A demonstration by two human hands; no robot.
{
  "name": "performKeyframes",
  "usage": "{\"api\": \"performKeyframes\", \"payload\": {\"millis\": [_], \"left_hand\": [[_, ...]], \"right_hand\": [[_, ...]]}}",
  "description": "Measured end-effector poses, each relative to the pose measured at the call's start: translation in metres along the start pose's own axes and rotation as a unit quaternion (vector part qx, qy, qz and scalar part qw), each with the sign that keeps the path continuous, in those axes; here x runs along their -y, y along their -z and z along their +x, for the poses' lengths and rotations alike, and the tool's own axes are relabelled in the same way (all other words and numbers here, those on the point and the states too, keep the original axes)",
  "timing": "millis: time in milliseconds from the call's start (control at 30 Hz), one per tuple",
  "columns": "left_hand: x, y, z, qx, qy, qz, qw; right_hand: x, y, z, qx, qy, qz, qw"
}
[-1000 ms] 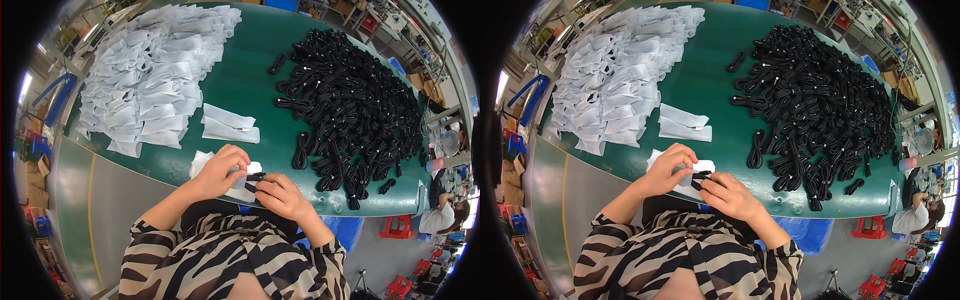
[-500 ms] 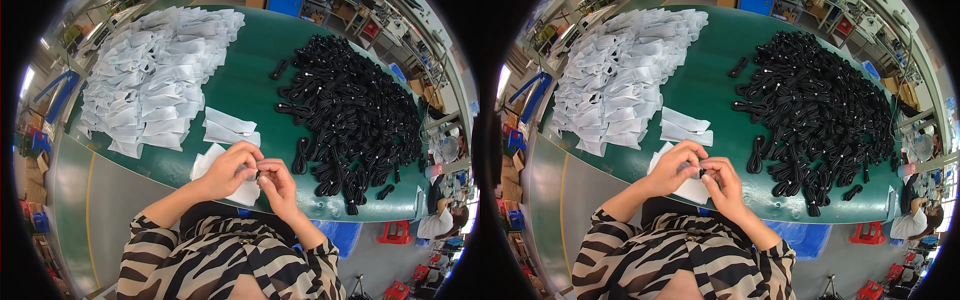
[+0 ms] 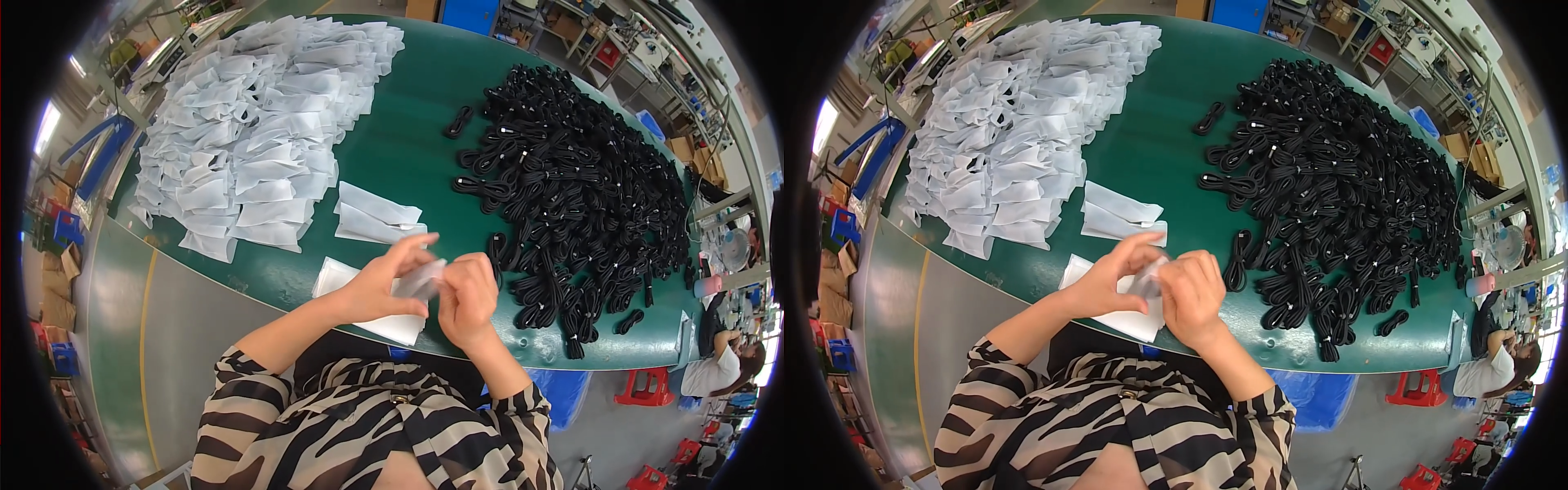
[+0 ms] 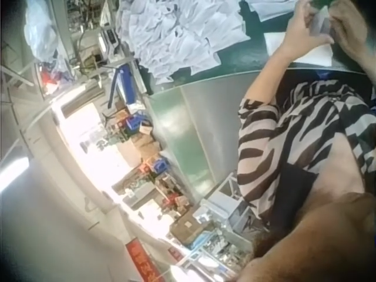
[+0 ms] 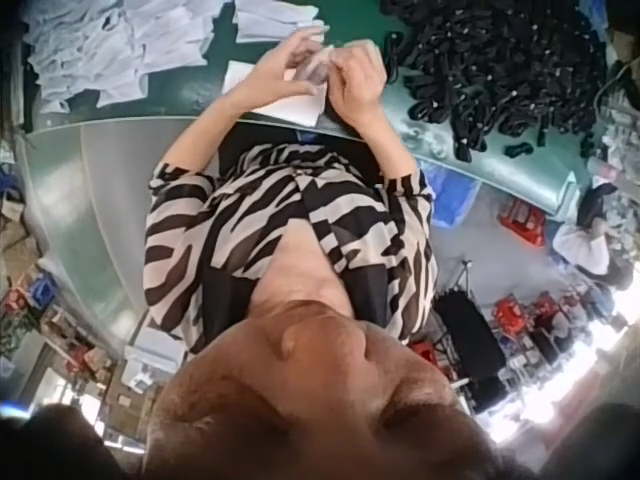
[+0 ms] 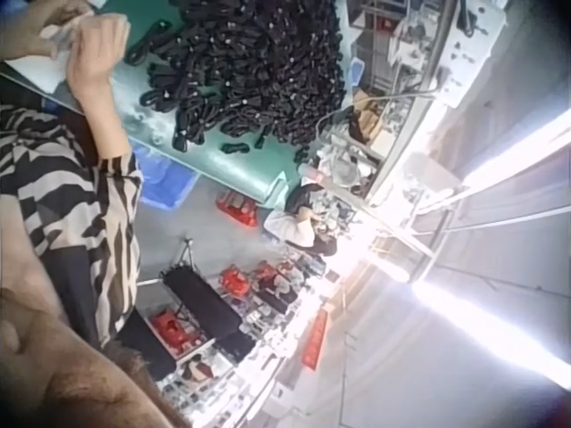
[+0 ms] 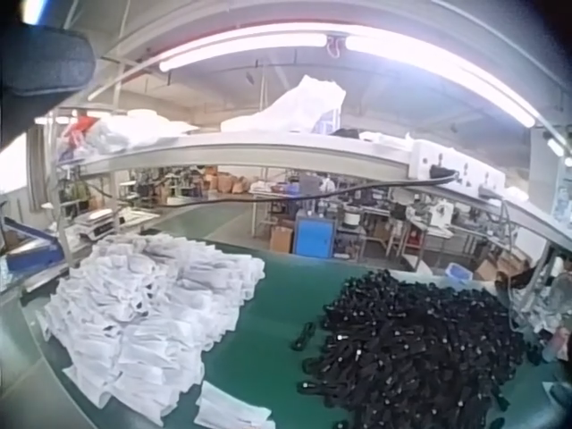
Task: Picking up black cables from a pile, folding them, and inserting them into white plastic sleeves.
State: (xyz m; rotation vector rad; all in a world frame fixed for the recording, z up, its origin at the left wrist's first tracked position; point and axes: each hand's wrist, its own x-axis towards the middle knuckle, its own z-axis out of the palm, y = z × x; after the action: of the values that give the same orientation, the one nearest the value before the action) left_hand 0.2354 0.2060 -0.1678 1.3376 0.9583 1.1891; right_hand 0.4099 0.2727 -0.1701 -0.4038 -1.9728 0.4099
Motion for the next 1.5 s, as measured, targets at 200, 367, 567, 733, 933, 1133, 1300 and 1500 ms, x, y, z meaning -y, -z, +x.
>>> {"api": "performKeyframes", "payload": {"millis": [200, 367, 567, 733, 933, 1133, 1300, 1500], "left_hand": [[0.001, 0.045, -0.005, 0.063, 0.046, 0.45, 0.889], [0.048, 0.09, 0.004, 0.045, -0.13, 0.686, 0.714], [0.057, 0.09, 0.037, 0.038, -0.123, 0.687, 0.715], [0.025, 0.036, -0.004, 0.014, -0.139, 0.466, 0.874], [0.047, -0.007, -0.045, 0.102, -0.129, 0.446, 0.88], [0.062, -0.016, -0.047, 0.002, -0.111, 0.433, 0.895], [0.05, -0.026, -0.041, -0.062, -0.099, 0.444, 0.888], [0.052, -0.029, -0.043, -0.04, -0.076, 0.488, 0.869]], "right_hand": [[-0.015, 0.015, 0.005, -0.044, -0.14, -0.053, 0.988], [-0.049, 0.04, -0.038, 0.194, -0.201, -0.396, 0.875], [-0.053, 0.034, -0.054, 0.157, -0.215, -0.36, 0.894], [-0.058, 0.045, -0.069, 0.093, -0.344, -0.143, 0.923], [-0.03, 0.035, -0.08, 0.06, -0.389, 0.052, 0.918], [0.015, 0.045, -0.074, 0.09, -0.261, -0.025, 0.961], [0.029, 0.053, -0.09, 0.139, -0.246, -0.055, 0.958], [0.027, 0.049, -0.095, 0.102, -0.242, -0.038, 0.964]]}}
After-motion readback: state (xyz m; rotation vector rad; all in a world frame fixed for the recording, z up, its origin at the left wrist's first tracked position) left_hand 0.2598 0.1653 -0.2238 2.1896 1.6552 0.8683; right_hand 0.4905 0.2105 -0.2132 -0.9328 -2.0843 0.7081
